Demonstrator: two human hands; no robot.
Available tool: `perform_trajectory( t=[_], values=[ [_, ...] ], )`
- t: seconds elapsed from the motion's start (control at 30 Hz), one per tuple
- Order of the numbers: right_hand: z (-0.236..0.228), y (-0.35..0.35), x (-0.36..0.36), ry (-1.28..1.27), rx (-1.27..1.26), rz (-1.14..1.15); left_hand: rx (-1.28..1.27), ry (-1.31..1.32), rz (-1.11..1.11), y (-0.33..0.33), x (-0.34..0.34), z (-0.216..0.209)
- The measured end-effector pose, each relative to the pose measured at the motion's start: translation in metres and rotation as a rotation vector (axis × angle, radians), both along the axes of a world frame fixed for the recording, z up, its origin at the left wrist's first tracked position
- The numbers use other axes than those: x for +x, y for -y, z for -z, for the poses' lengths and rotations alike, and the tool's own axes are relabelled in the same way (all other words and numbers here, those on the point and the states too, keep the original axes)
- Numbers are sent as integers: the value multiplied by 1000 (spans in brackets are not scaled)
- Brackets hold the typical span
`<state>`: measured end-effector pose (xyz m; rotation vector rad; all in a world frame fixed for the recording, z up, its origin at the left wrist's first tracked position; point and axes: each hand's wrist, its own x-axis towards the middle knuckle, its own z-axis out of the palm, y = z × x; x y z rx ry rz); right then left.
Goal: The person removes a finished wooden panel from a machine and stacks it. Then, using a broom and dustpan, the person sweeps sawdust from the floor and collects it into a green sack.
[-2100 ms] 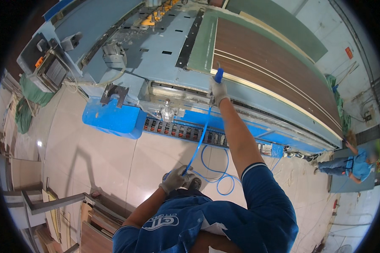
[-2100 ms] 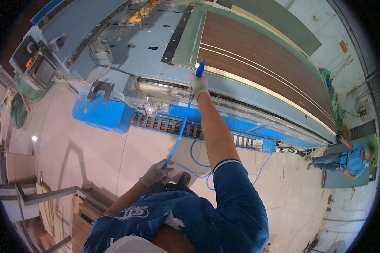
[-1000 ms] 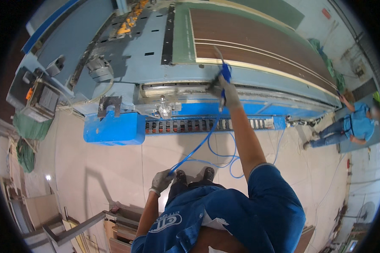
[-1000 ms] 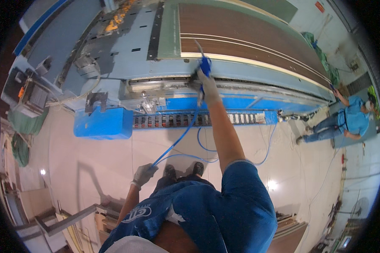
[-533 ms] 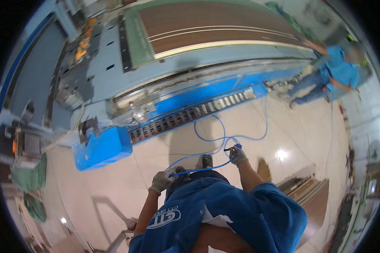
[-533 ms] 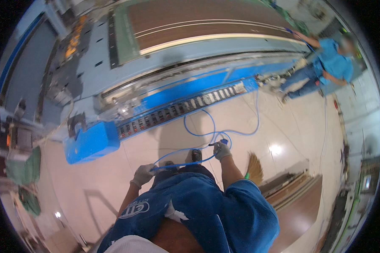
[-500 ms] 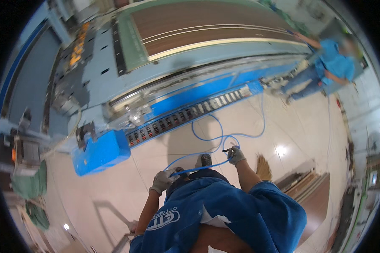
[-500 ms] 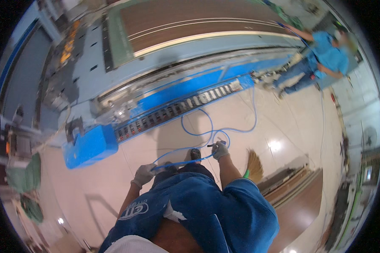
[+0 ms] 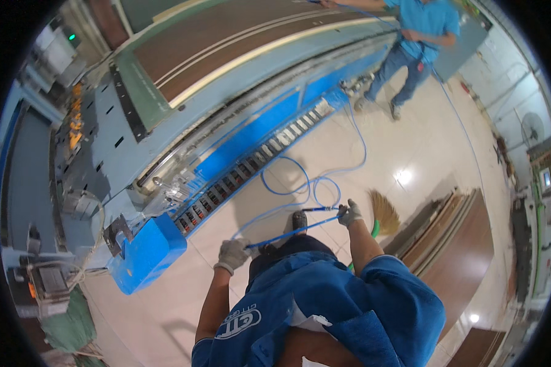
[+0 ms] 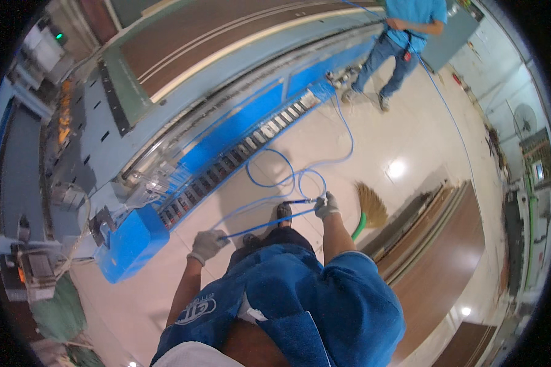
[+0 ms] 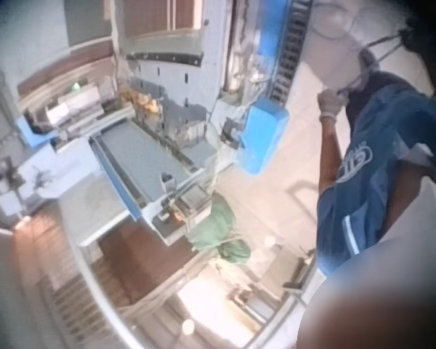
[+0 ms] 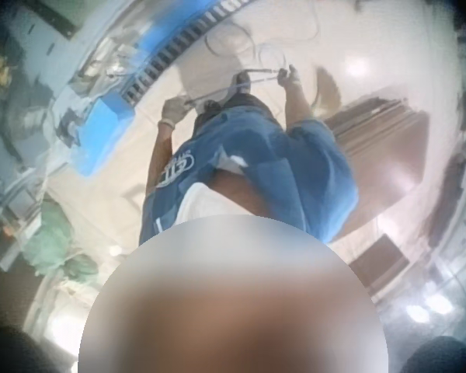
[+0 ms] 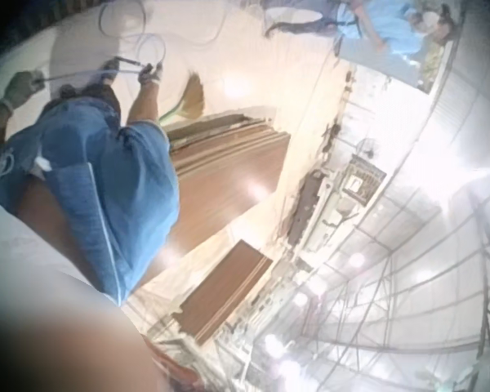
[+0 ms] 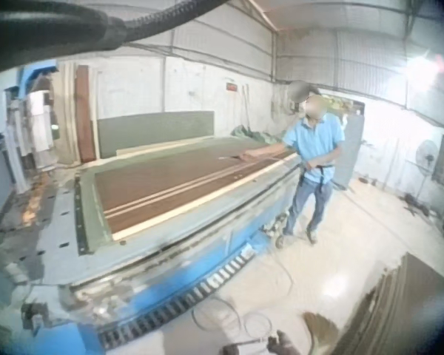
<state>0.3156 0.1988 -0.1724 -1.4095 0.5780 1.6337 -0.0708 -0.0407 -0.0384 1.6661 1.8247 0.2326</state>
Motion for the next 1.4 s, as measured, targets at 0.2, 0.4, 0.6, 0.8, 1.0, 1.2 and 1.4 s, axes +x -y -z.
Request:
perform_trajectory(
  t=[0.2, 0.4, 0.6, 0.8, 1.0, 1.2, 1.4],
  values=[
    [15, 40, 9, 30, 117, -196, 403, 141, 69, -75, 38, -9],
    [-9, 76, 45, 781, 302, -1441, 280, 92, 457, -149, 122, -50],
    [-51, 117, 112, 466, 86, -1337, 390, -84, 635, -202, 153, -53],
    [-59, 142, 156, 119, 227, -1362, 446, -10, 732, -256, 193, -50],
    [-37, 173, 171, 373, -12, -1340, 527, 33, 997, -311, 231, -50],
    [-23, 252, 147, 473, -81, -1185, 488, -232, 1002, -379, 216, -65],
    [-13, 263, 114, 896, -241, -1062, 579, -94, 1152, -405, 283, -75]
  ],
)
